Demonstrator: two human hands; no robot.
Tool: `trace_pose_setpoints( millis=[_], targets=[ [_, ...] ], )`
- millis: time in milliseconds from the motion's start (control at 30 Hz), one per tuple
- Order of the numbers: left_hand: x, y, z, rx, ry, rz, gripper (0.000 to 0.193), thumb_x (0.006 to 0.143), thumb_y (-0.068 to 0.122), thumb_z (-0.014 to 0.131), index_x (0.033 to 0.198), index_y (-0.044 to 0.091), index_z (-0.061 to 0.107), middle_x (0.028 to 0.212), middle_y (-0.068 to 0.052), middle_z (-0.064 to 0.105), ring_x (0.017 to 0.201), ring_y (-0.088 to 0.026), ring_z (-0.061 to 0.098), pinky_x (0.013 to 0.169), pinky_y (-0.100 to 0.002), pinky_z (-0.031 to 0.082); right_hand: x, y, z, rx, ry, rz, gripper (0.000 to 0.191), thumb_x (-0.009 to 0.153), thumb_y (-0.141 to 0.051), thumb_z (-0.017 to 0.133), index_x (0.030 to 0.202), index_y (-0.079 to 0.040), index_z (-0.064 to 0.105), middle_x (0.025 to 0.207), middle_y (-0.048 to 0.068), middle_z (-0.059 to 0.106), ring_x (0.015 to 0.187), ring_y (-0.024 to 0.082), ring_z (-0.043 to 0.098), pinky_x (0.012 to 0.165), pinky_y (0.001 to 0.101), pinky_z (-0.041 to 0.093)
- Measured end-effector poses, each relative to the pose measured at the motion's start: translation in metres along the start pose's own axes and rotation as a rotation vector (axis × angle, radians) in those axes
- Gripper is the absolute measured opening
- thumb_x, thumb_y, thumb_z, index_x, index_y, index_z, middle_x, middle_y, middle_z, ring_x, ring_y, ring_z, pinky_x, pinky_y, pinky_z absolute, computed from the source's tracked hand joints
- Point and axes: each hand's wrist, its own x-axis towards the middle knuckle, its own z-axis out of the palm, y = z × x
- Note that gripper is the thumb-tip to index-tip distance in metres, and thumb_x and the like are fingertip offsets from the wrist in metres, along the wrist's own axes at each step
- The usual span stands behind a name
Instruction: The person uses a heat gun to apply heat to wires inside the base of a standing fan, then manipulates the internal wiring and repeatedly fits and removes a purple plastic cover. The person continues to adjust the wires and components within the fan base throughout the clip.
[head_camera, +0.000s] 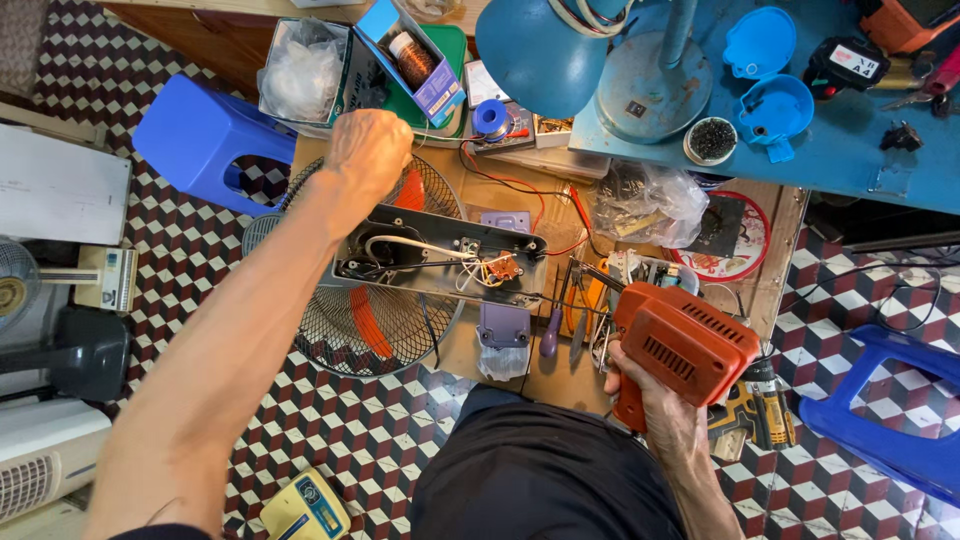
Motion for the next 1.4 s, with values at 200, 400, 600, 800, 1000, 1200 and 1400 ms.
trace_pose_setpoints(
  millis=[200,400,600,800,1000,1200,1400],
  targets=[
    [-0.020,0.027,0.001,-0.259,0.217,-0.037,0.021,0.081,0.009,0.078,0.098,-0.001,0.070,0.104,-0.019,0.067,0.101,-0.037,0.066,0.086,-0.047,0.054,-0.006,0.003,-0.004,-0.047,0.005,0.037,0.016,0.089,-0.013,0.071,0.100,0.000,0.072,0.068,0.009,0.068,0.058,0.015,0.063,0.056,0.0297,0.054],
    [-0.106,0.114,-0.007,-0.679,0.305,-0.011,0.022,0.090,0.011,0.073,0.110,0.003,0.068,0.107,-0.014,0.069,0.100,-0.033,0.067,0.087,-0.043,0.054,-0.002,0.008,0.002,0.037,-0.042,0.010,0.016,0.089,-0.013,0.072,0.097,0.002,0.071,0.067,0.008,0.067,0.058,0.016,0.063,0.056,0.0314,0.054],
    [-0.106,0.133,0.016,-0.664,0.350,-0.084,0.015,0.089,0.013,0.074,0.102,0.006,0.071,0.099,-0.010,0.072,0.091,-0.031,0.068,0.080,-0.042,0.055,-0.004,0.003,0.002,-0.020,-0.066,0.043,0.016,0.090,-0.014,0.071,0.098,0.000,0.071,0.069,0.008,0.068,0.060,0.015,0.064,0.059,0.0312,0.055],
    [-0.119,0.143,0.031,-0.623,0.341,-0.130,0.011,0.089,0.015,0.075,0.096,0.007,0.069,0.091,-0.008,0.069,0.087,-0.029,0.067,0.077,-0.041,0.055,0.001,0.004,0.005,-0.034,-0.095,0.031,0.018,0.089,-0.016,0.072,0.099,-0.001,0.071,0.069,0.007,0.068,0.060,0.014,0.065,0.060,0.0301,0.057],
    [-0.124,0.165,0.027,-0.555,0.442,-0.313,0.010,0.087,0.015,0.076,0.087,0.010,0.068,0.092,-0.002,0.065,0.085,-0.024,0.066,0.066,-0.038,0.056,0.005,0.005,0.008,-0.083,-0.067,0.150,0.019,0.088,-0.017,0.073,0.100,-0.002,0.071,0.068,0.007,0.069,0.059,0.015,0.066,0.059,0.0305,0.057],
    [-0.117,0.181,0.024,-0.560,0.447,-0.512,0.015,0.085,0.019,0.079,0.083,0.010,0.067,0.093,-0.002,0.062,0.088,-0.022,0.066,0.064,-0.038,0.056,0.010,0.006,0.008,-0.097,-0.105,0.144,0.020,0.088,-0.018,0.073,0.100,-0.002,0.073,0.068,0.007,0.070,0.059,0.015,0.066,0.058,0.0297,0.056],
    [-0.111,0.182,0.020,-0.566,0.503,-0.570,0.014,0.086,0.020,0.078,0.081,0.011,0.068,0.095,-0.001,0.062,0.093,-0.024,0.065,0.068,-0.041,0.056,0.023,0.003,0.013,-0.094,-0.171,0.163,0.021,0.089,-0.021,0.073,0.100,-0.004,0.070,0.069,0.004,0.068,0.060,0.013,0.065,0.057,0.0285,0.055]
  ],
)
